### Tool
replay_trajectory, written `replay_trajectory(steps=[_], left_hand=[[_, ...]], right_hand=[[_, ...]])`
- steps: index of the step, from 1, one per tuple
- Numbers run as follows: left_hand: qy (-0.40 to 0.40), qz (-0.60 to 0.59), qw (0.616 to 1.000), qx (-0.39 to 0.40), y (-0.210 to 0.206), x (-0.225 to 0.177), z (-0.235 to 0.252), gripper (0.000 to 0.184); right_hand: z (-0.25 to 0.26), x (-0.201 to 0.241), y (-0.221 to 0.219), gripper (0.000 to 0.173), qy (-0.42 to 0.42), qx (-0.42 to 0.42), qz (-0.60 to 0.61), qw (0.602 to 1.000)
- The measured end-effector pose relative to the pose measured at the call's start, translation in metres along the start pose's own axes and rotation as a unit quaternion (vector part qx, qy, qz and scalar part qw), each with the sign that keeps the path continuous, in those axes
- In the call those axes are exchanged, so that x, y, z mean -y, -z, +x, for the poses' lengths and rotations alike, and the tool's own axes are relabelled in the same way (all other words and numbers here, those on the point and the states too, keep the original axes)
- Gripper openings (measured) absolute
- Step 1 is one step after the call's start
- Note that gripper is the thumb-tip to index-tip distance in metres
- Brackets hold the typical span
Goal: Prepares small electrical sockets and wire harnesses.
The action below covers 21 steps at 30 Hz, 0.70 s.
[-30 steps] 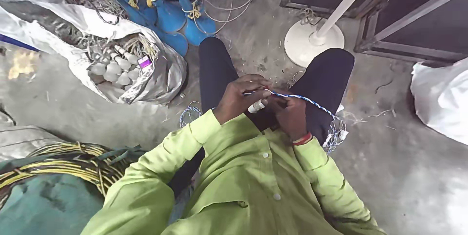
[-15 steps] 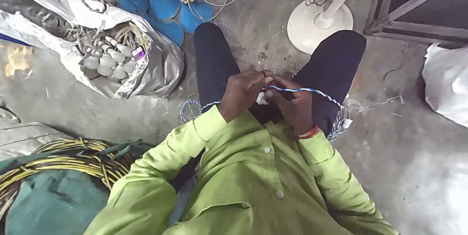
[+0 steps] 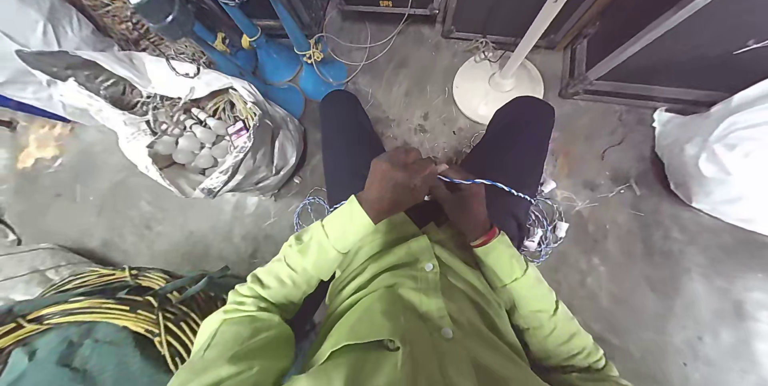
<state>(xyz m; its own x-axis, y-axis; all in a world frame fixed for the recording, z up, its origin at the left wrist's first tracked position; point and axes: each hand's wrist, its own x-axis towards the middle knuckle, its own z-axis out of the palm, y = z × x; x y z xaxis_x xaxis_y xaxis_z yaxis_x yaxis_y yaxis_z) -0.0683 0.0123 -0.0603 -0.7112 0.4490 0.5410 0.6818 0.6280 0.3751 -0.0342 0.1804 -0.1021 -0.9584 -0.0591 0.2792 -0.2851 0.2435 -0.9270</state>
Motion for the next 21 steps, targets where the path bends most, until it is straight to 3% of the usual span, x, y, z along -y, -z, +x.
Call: replay_trajectory(steps=[3, 9, 17, 21], left_hand=[[0.026, -0.081, 0.996, -0.011, 0.002, -0.002, 0.004, 0.025], [0.124, -0.246, 0.959, -0.062, 0.023, -0.021, 0.030, 0.022], [0.276, -0.487, 0.826, -0.069, 0.037, -0.049, 0.052, 0.033], [0.359, -0.523, 0.770, -0.068, 0.011, -0.027, 0.063, 0.028]], right_hand=[[0.001, 0.000, -0.002, 0.014, 0.028, -0.009, -0.010, 1.000], [-0.001, -0.001, 0.001, 0.021, 0.050, 0.024, 0.204, 0.977], [-0.004, 0.008, 0.005, 0.025, 0.022, 0.058, 0.317, 0.946], [-0.010, -0.003, 0.004, 0.025, -0.043, 0.041, 0.376, 0.925]])
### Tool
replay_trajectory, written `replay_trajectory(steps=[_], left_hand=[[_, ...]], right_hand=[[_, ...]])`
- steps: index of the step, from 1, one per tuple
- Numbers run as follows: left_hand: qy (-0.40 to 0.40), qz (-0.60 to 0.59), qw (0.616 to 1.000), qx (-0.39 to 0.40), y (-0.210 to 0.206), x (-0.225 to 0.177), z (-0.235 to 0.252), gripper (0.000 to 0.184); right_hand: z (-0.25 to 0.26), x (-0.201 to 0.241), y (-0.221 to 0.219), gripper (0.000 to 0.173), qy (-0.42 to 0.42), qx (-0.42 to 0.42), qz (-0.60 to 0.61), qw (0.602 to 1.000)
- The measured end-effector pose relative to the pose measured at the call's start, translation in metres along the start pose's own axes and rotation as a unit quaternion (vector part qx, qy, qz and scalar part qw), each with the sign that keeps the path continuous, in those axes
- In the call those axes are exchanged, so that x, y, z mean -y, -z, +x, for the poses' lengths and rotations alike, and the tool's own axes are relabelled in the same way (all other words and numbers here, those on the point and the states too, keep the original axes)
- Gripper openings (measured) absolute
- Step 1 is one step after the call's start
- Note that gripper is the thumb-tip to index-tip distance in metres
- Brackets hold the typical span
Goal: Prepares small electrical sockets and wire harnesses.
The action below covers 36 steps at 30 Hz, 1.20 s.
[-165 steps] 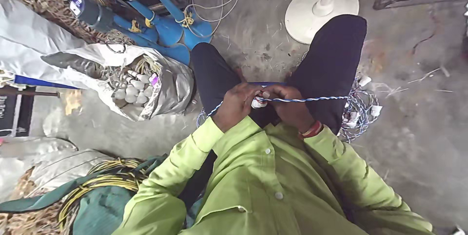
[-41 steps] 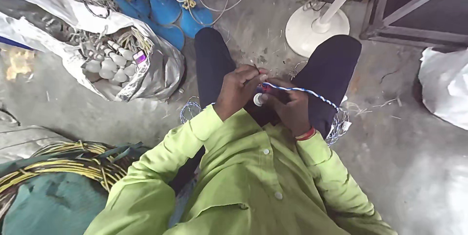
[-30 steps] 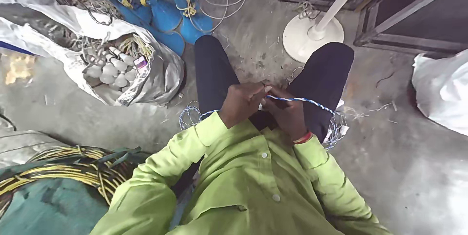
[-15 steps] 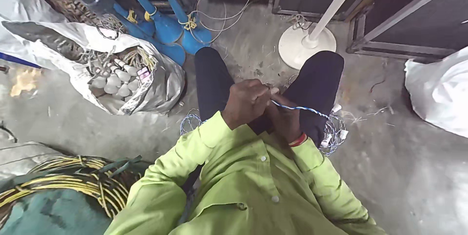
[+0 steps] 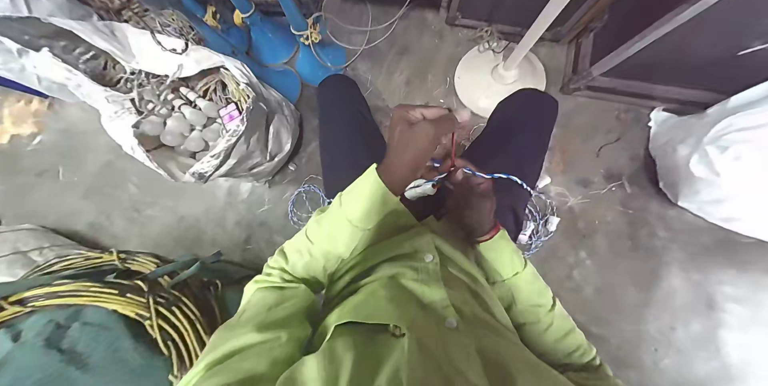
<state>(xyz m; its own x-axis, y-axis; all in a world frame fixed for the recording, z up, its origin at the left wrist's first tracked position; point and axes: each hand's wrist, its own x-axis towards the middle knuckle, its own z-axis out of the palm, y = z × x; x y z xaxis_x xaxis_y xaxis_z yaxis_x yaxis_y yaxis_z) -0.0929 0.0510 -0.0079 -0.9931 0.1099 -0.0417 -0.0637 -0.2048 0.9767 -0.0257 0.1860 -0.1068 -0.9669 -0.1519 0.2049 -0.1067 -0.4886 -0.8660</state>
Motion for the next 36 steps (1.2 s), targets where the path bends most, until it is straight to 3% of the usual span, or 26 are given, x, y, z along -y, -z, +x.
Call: replay_trajectory(steps=[2, 5, 8, 12, 14, 16, 18, 20, 23, 28, 33, 36], left_hand=[[-0.006, 0.038, 0.999, 0.034, 0.002, 0.008, 0.015, 0.025], [-0.066, 0.150, 0.974, 0.153, 0.017, 0.007, 0.008, 0.030], [0.004, 0.243, 0.942, 0.231, 0.046, 0.004, -0.005, 0.038], [0.134, 0.134, 0.941, 0.281, 0.069, 0.008, -0.021, 0.027], [0.162, 0.084, 0.945, 0.270, 0.075, 0.008, -0.025, 0.023], [0.188, 0.044, 0.942, 0.274, 0.084, 0.004, -0.025, 0.024], [0.211, 0.008, 0.935, 0.284, 0.089, 0.000, -0.028, 0.029], [0.214, -0.040, 0.926, 0.310, 0.095, 0.003, -0.031, 0.034], [0.215, -0.078, 0.917, 0.326, 0.096, 0.007, -0.035, 0.038], [0.230, -0.109, 0.905, 0.340, 0.099, 0.003, -0.037, 0.039], [0.233, -0.128, 0.903, 0.337, 0.093, 0.006, -0.042, 0.033], [0.245, -0.159, 0.894, 0.340, 0.093, 0.010, -0.047, 0.034]], right_hand=[[0.005, -0.002, 0.004, 0.024, -0.026, -0.025, 0.036, 0.999], [0.006, 0.003, 0.002, 0.024, -0.047, -0.074, 0.032, 0.996], [0.012, 0.011, -0.001, 0.026, -0.031, -0.087, 0.046, 0.995], [0.007, 0.024, -0.010, 0.031, -0.094, -0.109, 0.028, 0.989], [0.000, 0.039, -0.008, 0.030, -0.164, -0.085, -0.086, 0.979], [-0.007, 0.061, -0.005, 0.024, -0.198, -0.032, -0.275, 0.940], [-0.015, 0.081, -0.003, 0.018, -0.161, -0.035, -0.374, 0.913], [-0.018, 0.091, 0.000, 0.015, -0.074, -0.095, -0.394, 0.911], [-0.002, 0.097, 0.000, 0.031, -0.024, -0.107, -0.442, 0.890], [0.021, 0.096, -0.016, 0.037, -0.035, -0.055, -0.386, 0.920], [0.025, 0.099, -0.018, 0.020, -0.045, -0.073, -0.263, 0.961], [0.022, 0.097, -0.018, 0.019, -0.050, -0.099, -0.212, 0.971]])
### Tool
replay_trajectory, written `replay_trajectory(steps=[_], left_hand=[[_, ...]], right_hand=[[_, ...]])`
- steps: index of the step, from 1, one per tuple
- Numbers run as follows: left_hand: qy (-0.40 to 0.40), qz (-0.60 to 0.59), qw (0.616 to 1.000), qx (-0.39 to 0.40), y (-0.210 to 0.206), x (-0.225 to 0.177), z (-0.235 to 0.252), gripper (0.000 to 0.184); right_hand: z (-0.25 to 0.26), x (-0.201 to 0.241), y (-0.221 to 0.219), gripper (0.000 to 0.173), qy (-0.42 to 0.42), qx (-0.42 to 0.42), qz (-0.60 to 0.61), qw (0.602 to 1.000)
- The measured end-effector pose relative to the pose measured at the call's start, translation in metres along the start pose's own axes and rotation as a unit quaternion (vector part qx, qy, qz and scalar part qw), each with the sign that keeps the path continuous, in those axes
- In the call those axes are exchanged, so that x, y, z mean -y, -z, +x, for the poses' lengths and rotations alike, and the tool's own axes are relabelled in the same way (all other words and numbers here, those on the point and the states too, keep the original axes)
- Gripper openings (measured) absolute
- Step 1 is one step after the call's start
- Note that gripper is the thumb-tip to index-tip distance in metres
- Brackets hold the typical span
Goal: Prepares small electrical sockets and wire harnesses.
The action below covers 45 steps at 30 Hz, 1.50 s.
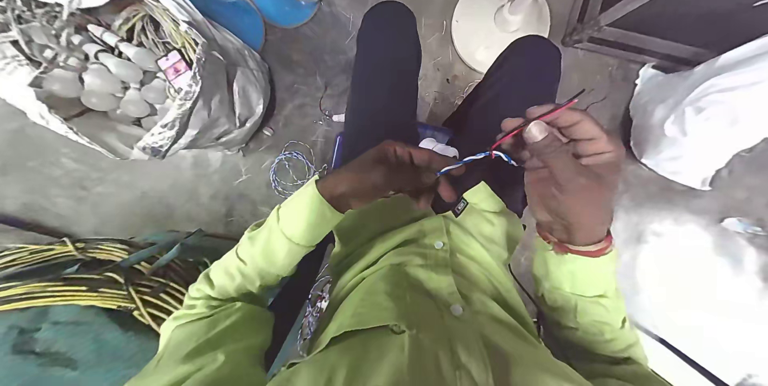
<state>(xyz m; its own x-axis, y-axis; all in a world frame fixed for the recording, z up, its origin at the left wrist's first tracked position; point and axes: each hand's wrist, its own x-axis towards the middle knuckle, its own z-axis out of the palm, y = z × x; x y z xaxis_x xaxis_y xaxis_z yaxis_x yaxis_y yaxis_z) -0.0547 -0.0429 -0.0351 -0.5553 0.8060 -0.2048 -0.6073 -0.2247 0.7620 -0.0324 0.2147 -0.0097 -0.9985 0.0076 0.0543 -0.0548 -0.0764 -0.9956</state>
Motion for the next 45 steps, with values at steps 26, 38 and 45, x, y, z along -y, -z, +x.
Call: replay_trajectory(steps=[26, 38, 45], left_hand=[[-0.182, 0.295, 0.926, -0.148, -0.010, 0.027, 0.004, 0.017], [-0.253, 0.492, 0.801, -0.229, -0.013, 0.023, 0.005, 0.014], [-0.229, 0.474, 0.816, -0.237, -0.015, 0.022, 0.004, 0.015]], right_hand=[[-0.008, -0.002, 0.015, 0.013, 0.013, -0.069, 0.095, 0.993], [-0.007, -0.003, 0.016, 0.014, 0.043, -0.048, 0.084, 0.994], [-0.009, -0.002, 0.015, 0.015, 0.039, -0.051, 0.080, 0.995]])
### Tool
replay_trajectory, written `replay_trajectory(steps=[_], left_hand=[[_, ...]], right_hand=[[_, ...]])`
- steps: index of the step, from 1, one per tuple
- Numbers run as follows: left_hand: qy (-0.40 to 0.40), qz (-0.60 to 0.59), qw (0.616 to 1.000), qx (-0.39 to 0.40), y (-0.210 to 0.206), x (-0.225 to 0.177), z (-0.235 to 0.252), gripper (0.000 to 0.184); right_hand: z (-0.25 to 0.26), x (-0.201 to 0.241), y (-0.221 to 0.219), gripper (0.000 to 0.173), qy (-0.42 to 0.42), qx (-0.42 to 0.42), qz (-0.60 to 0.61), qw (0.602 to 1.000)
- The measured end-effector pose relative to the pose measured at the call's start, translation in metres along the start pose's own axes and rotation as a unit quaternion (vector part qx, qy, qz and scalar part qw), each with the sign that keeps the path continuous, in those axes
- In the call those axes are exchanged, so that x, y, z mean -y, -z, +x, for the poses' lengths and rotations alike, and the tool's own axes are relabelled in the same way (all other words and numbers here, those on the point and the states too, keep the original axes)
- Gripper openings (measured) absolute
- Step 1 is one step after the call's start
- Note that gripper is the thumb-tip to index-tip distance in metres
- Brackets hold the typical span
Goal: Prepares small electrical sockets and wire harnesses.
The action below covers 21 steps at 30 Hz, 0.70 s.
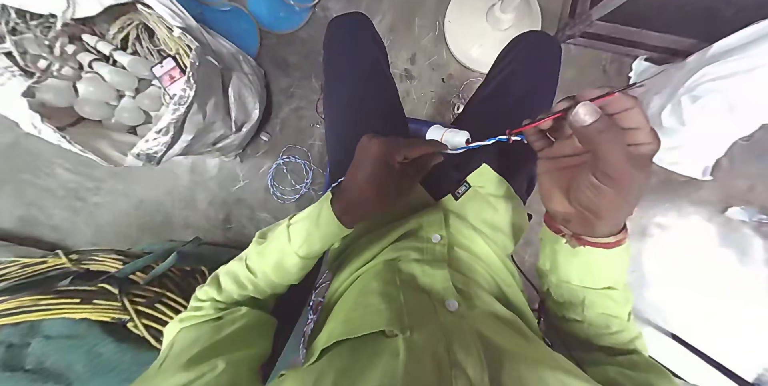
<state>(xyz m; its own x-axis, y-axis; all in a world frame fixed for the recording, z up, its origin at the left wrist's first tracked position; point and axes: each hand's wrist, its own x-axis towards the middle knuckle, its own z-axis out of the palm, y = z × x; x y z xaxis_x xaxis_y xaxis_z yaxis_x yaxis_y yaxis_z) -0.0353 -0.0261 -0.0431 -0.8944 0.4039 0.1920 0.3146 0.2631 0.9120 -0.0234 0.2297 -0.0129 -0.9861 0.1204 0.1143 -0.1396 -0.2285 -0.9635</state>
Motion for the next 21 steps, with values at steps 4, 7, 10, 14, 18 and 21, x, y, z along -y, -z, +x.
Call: replay_trajectory(steps=[4, 7, 10, 14, 18, 21], left_hand=[[0.035, -0.021, 0.998, 0.042, 0.000, 0.002, 0.003, 0.016], [0.053, -0.026, 0.996, 0.072, -0.004, 0.004, 0.004, 0.017], [0.057, -0.018, 0.994, 0.092, -0.005, 0.000, 0.002, 0.018], [0.054, -0.029, 0.994, 0.092, -0.005, -0.007, 0.001, 0.022], [0.025, -0.034, 0.998, 0.053, -0.017, -0.009, 0.009, 0.023], [0.018, -0.038, 0.999, 0.034, -0.023, -0.008, 0.014, 0.017]], right_hand=[[0.000, -0.003, -0.002, 0.017, -0.006, -0.011, 0.003, 1.000], [-0.003, -0.004, -0.001, 0.018, -0.012, -0.008, -0.002, 1.000], [-0.006, -0.002, -0.002, 0.019, -0.017, -0.007, 0.001, 1.000], [-0.006, -0.002, -0.005, 0.019, -0.025, -0.008, 0.002, 1.000], [-0.008, -0.006, -0.008, 0.020, -0.029, 0.011, -0.002, 1.000], [-0.008, -0.009, -0.011, 0.026, 0.006, 0.059, -0.108, 0.992]])
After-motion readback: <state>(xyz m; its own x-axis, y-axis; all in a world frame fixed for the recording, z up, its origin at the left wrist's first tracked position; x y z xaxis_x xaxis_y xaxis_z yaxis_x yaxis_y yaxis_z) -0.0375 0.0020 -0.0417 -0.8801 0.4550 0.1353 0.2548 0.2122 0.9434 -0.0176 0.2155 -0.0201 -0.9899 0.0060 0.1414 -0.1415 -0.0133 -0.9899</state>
